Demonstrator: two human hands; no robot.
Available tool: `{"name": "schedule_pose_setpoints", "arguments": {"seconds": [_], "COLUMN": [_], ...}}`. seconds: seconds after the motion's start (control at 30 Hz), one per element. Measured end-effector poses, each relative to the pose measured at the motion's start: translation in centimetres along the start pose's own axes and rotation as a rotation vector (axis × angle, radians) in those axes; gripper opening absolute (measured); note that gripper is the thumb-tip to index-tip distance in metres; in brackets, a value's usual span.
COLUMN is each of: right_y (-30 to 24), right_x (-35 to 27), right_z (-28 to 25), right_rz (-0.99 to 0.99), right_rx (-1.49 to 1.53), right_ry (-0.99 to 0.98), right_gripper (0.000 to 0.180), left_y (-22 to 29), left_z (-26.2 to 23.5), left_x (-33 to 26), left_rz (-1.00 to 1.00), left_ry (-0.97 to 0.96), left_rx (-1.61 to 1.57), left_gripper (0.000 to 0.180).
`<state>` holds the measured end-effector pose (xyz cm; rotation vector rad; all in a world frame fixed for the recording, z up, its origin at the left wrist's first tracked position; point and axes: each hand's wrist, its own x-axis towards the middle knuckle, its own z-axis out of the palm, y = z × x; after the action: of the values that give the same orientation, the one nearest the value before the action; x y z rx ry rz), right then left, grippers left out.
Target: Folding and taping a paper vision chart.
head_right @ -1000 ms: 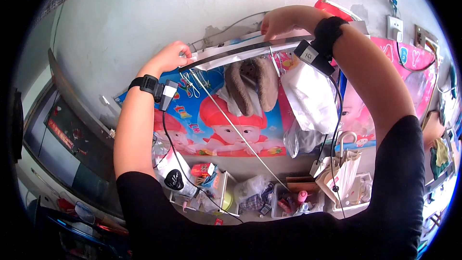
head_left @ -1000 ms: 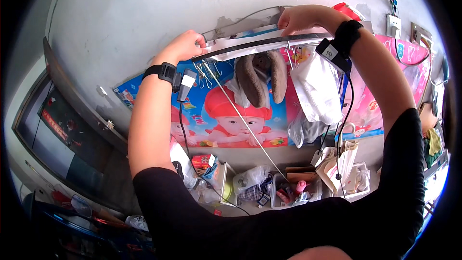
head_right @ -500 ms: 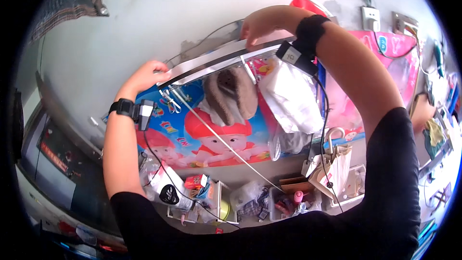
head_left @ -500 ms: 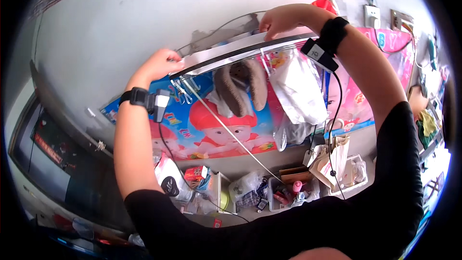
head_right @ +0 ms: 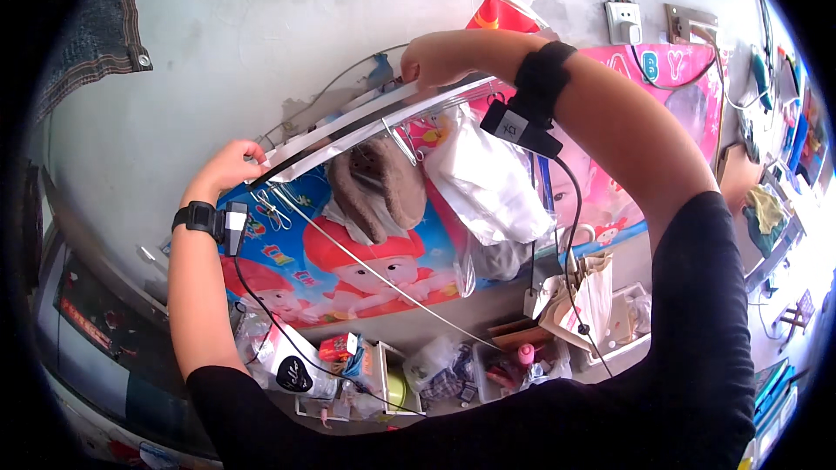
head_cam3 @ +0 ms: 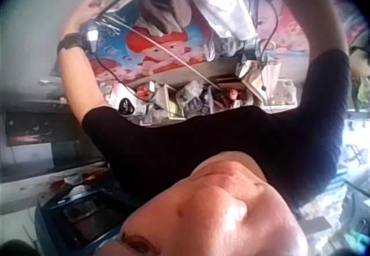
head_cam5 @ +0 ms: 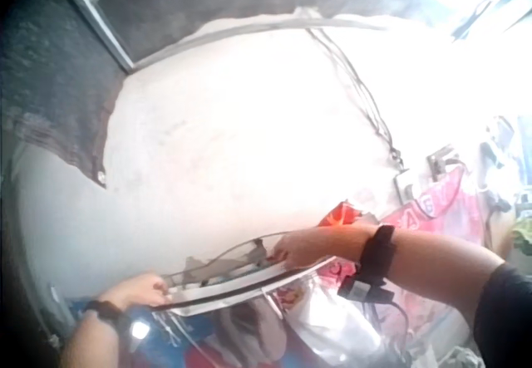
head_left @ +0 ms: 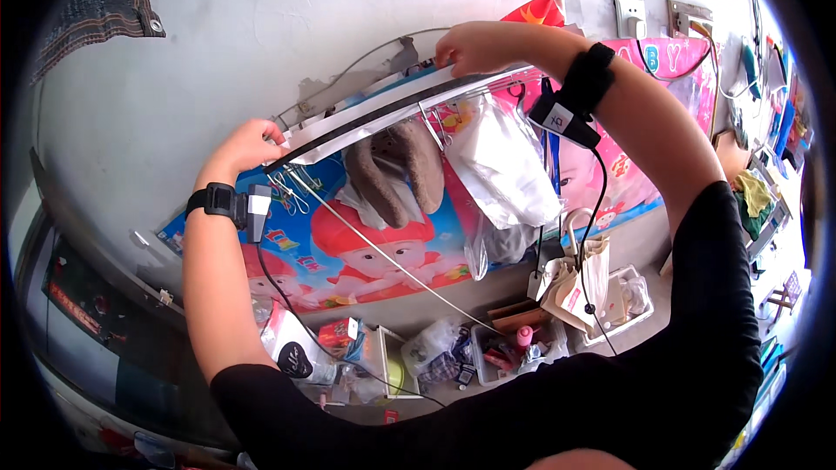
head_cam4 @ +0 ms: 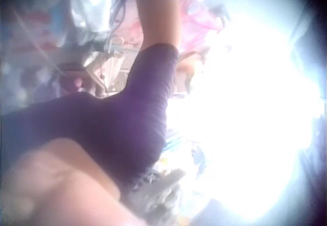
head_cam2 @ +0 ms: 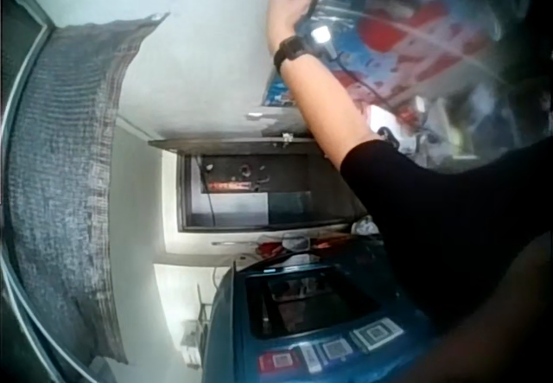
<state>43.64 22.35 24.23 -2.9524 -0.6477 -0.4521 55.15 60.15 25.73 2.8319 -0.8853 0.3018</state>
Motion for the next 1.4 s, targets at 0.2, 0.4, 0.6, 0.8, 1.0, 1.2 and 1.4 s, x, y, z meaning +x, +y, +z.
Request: {"name": "schedule_pose_setpoints", "arguments": {"seconds": [0.2, 0.4, 0.6, 0.8, 1.0, 1.2, 1.4], "right_y": [0.3, -0.3, 1.2, 2.7, 5.1, 10.6, 13.5], "right_x": [-1.1, -6.3, -12.7, -15.0, -14.2, -12.0, -10.1], "right_z": [-0.3, -1.9, -5.0, -4.7, -3.6, -3.9, -3.7], "right_rz": [0.084, -0.002, 0.011, 0.212, 0.268, 0.341, 0.359], "right_rx": [-0.029, 0.100, 0.219, -0.171, -0.387, -0.153, 0.399], "right_ry": [0.007, 0.127, 0.142, 0.516, 0.843, 0.836, 0.662], "right_gripper": [0.033, 0.043, 0.043, 0.020, 0.034, 0.034, 0.021], "left_y": [1.1, 5.2, 15.2, 23.1, 27.1, 29.0, 30.8], "left_z": [0.0, 0.7, 3.2, 7.6, 8.4, 7.6, 6.0], "left_x": [-0.1, -1.4, -3.5, -2.1, 1.1, 4.5, 6.1], "left_rz": [0.027, 0.303, 0.685, 0.840, 0.812, 0.807, 0.702], "left_ry": [-0.013, 0.309, 0.410, 0.487, 0.567, 0.585, 0.434], "left_rx": [0.090, -0.048, 0.046, 0.100, 0.038, -0.034, -0.296], "left_gripper": [0.028, 0.026, 0.035, 0.053, 0.055, 0.053, 0.050]}}
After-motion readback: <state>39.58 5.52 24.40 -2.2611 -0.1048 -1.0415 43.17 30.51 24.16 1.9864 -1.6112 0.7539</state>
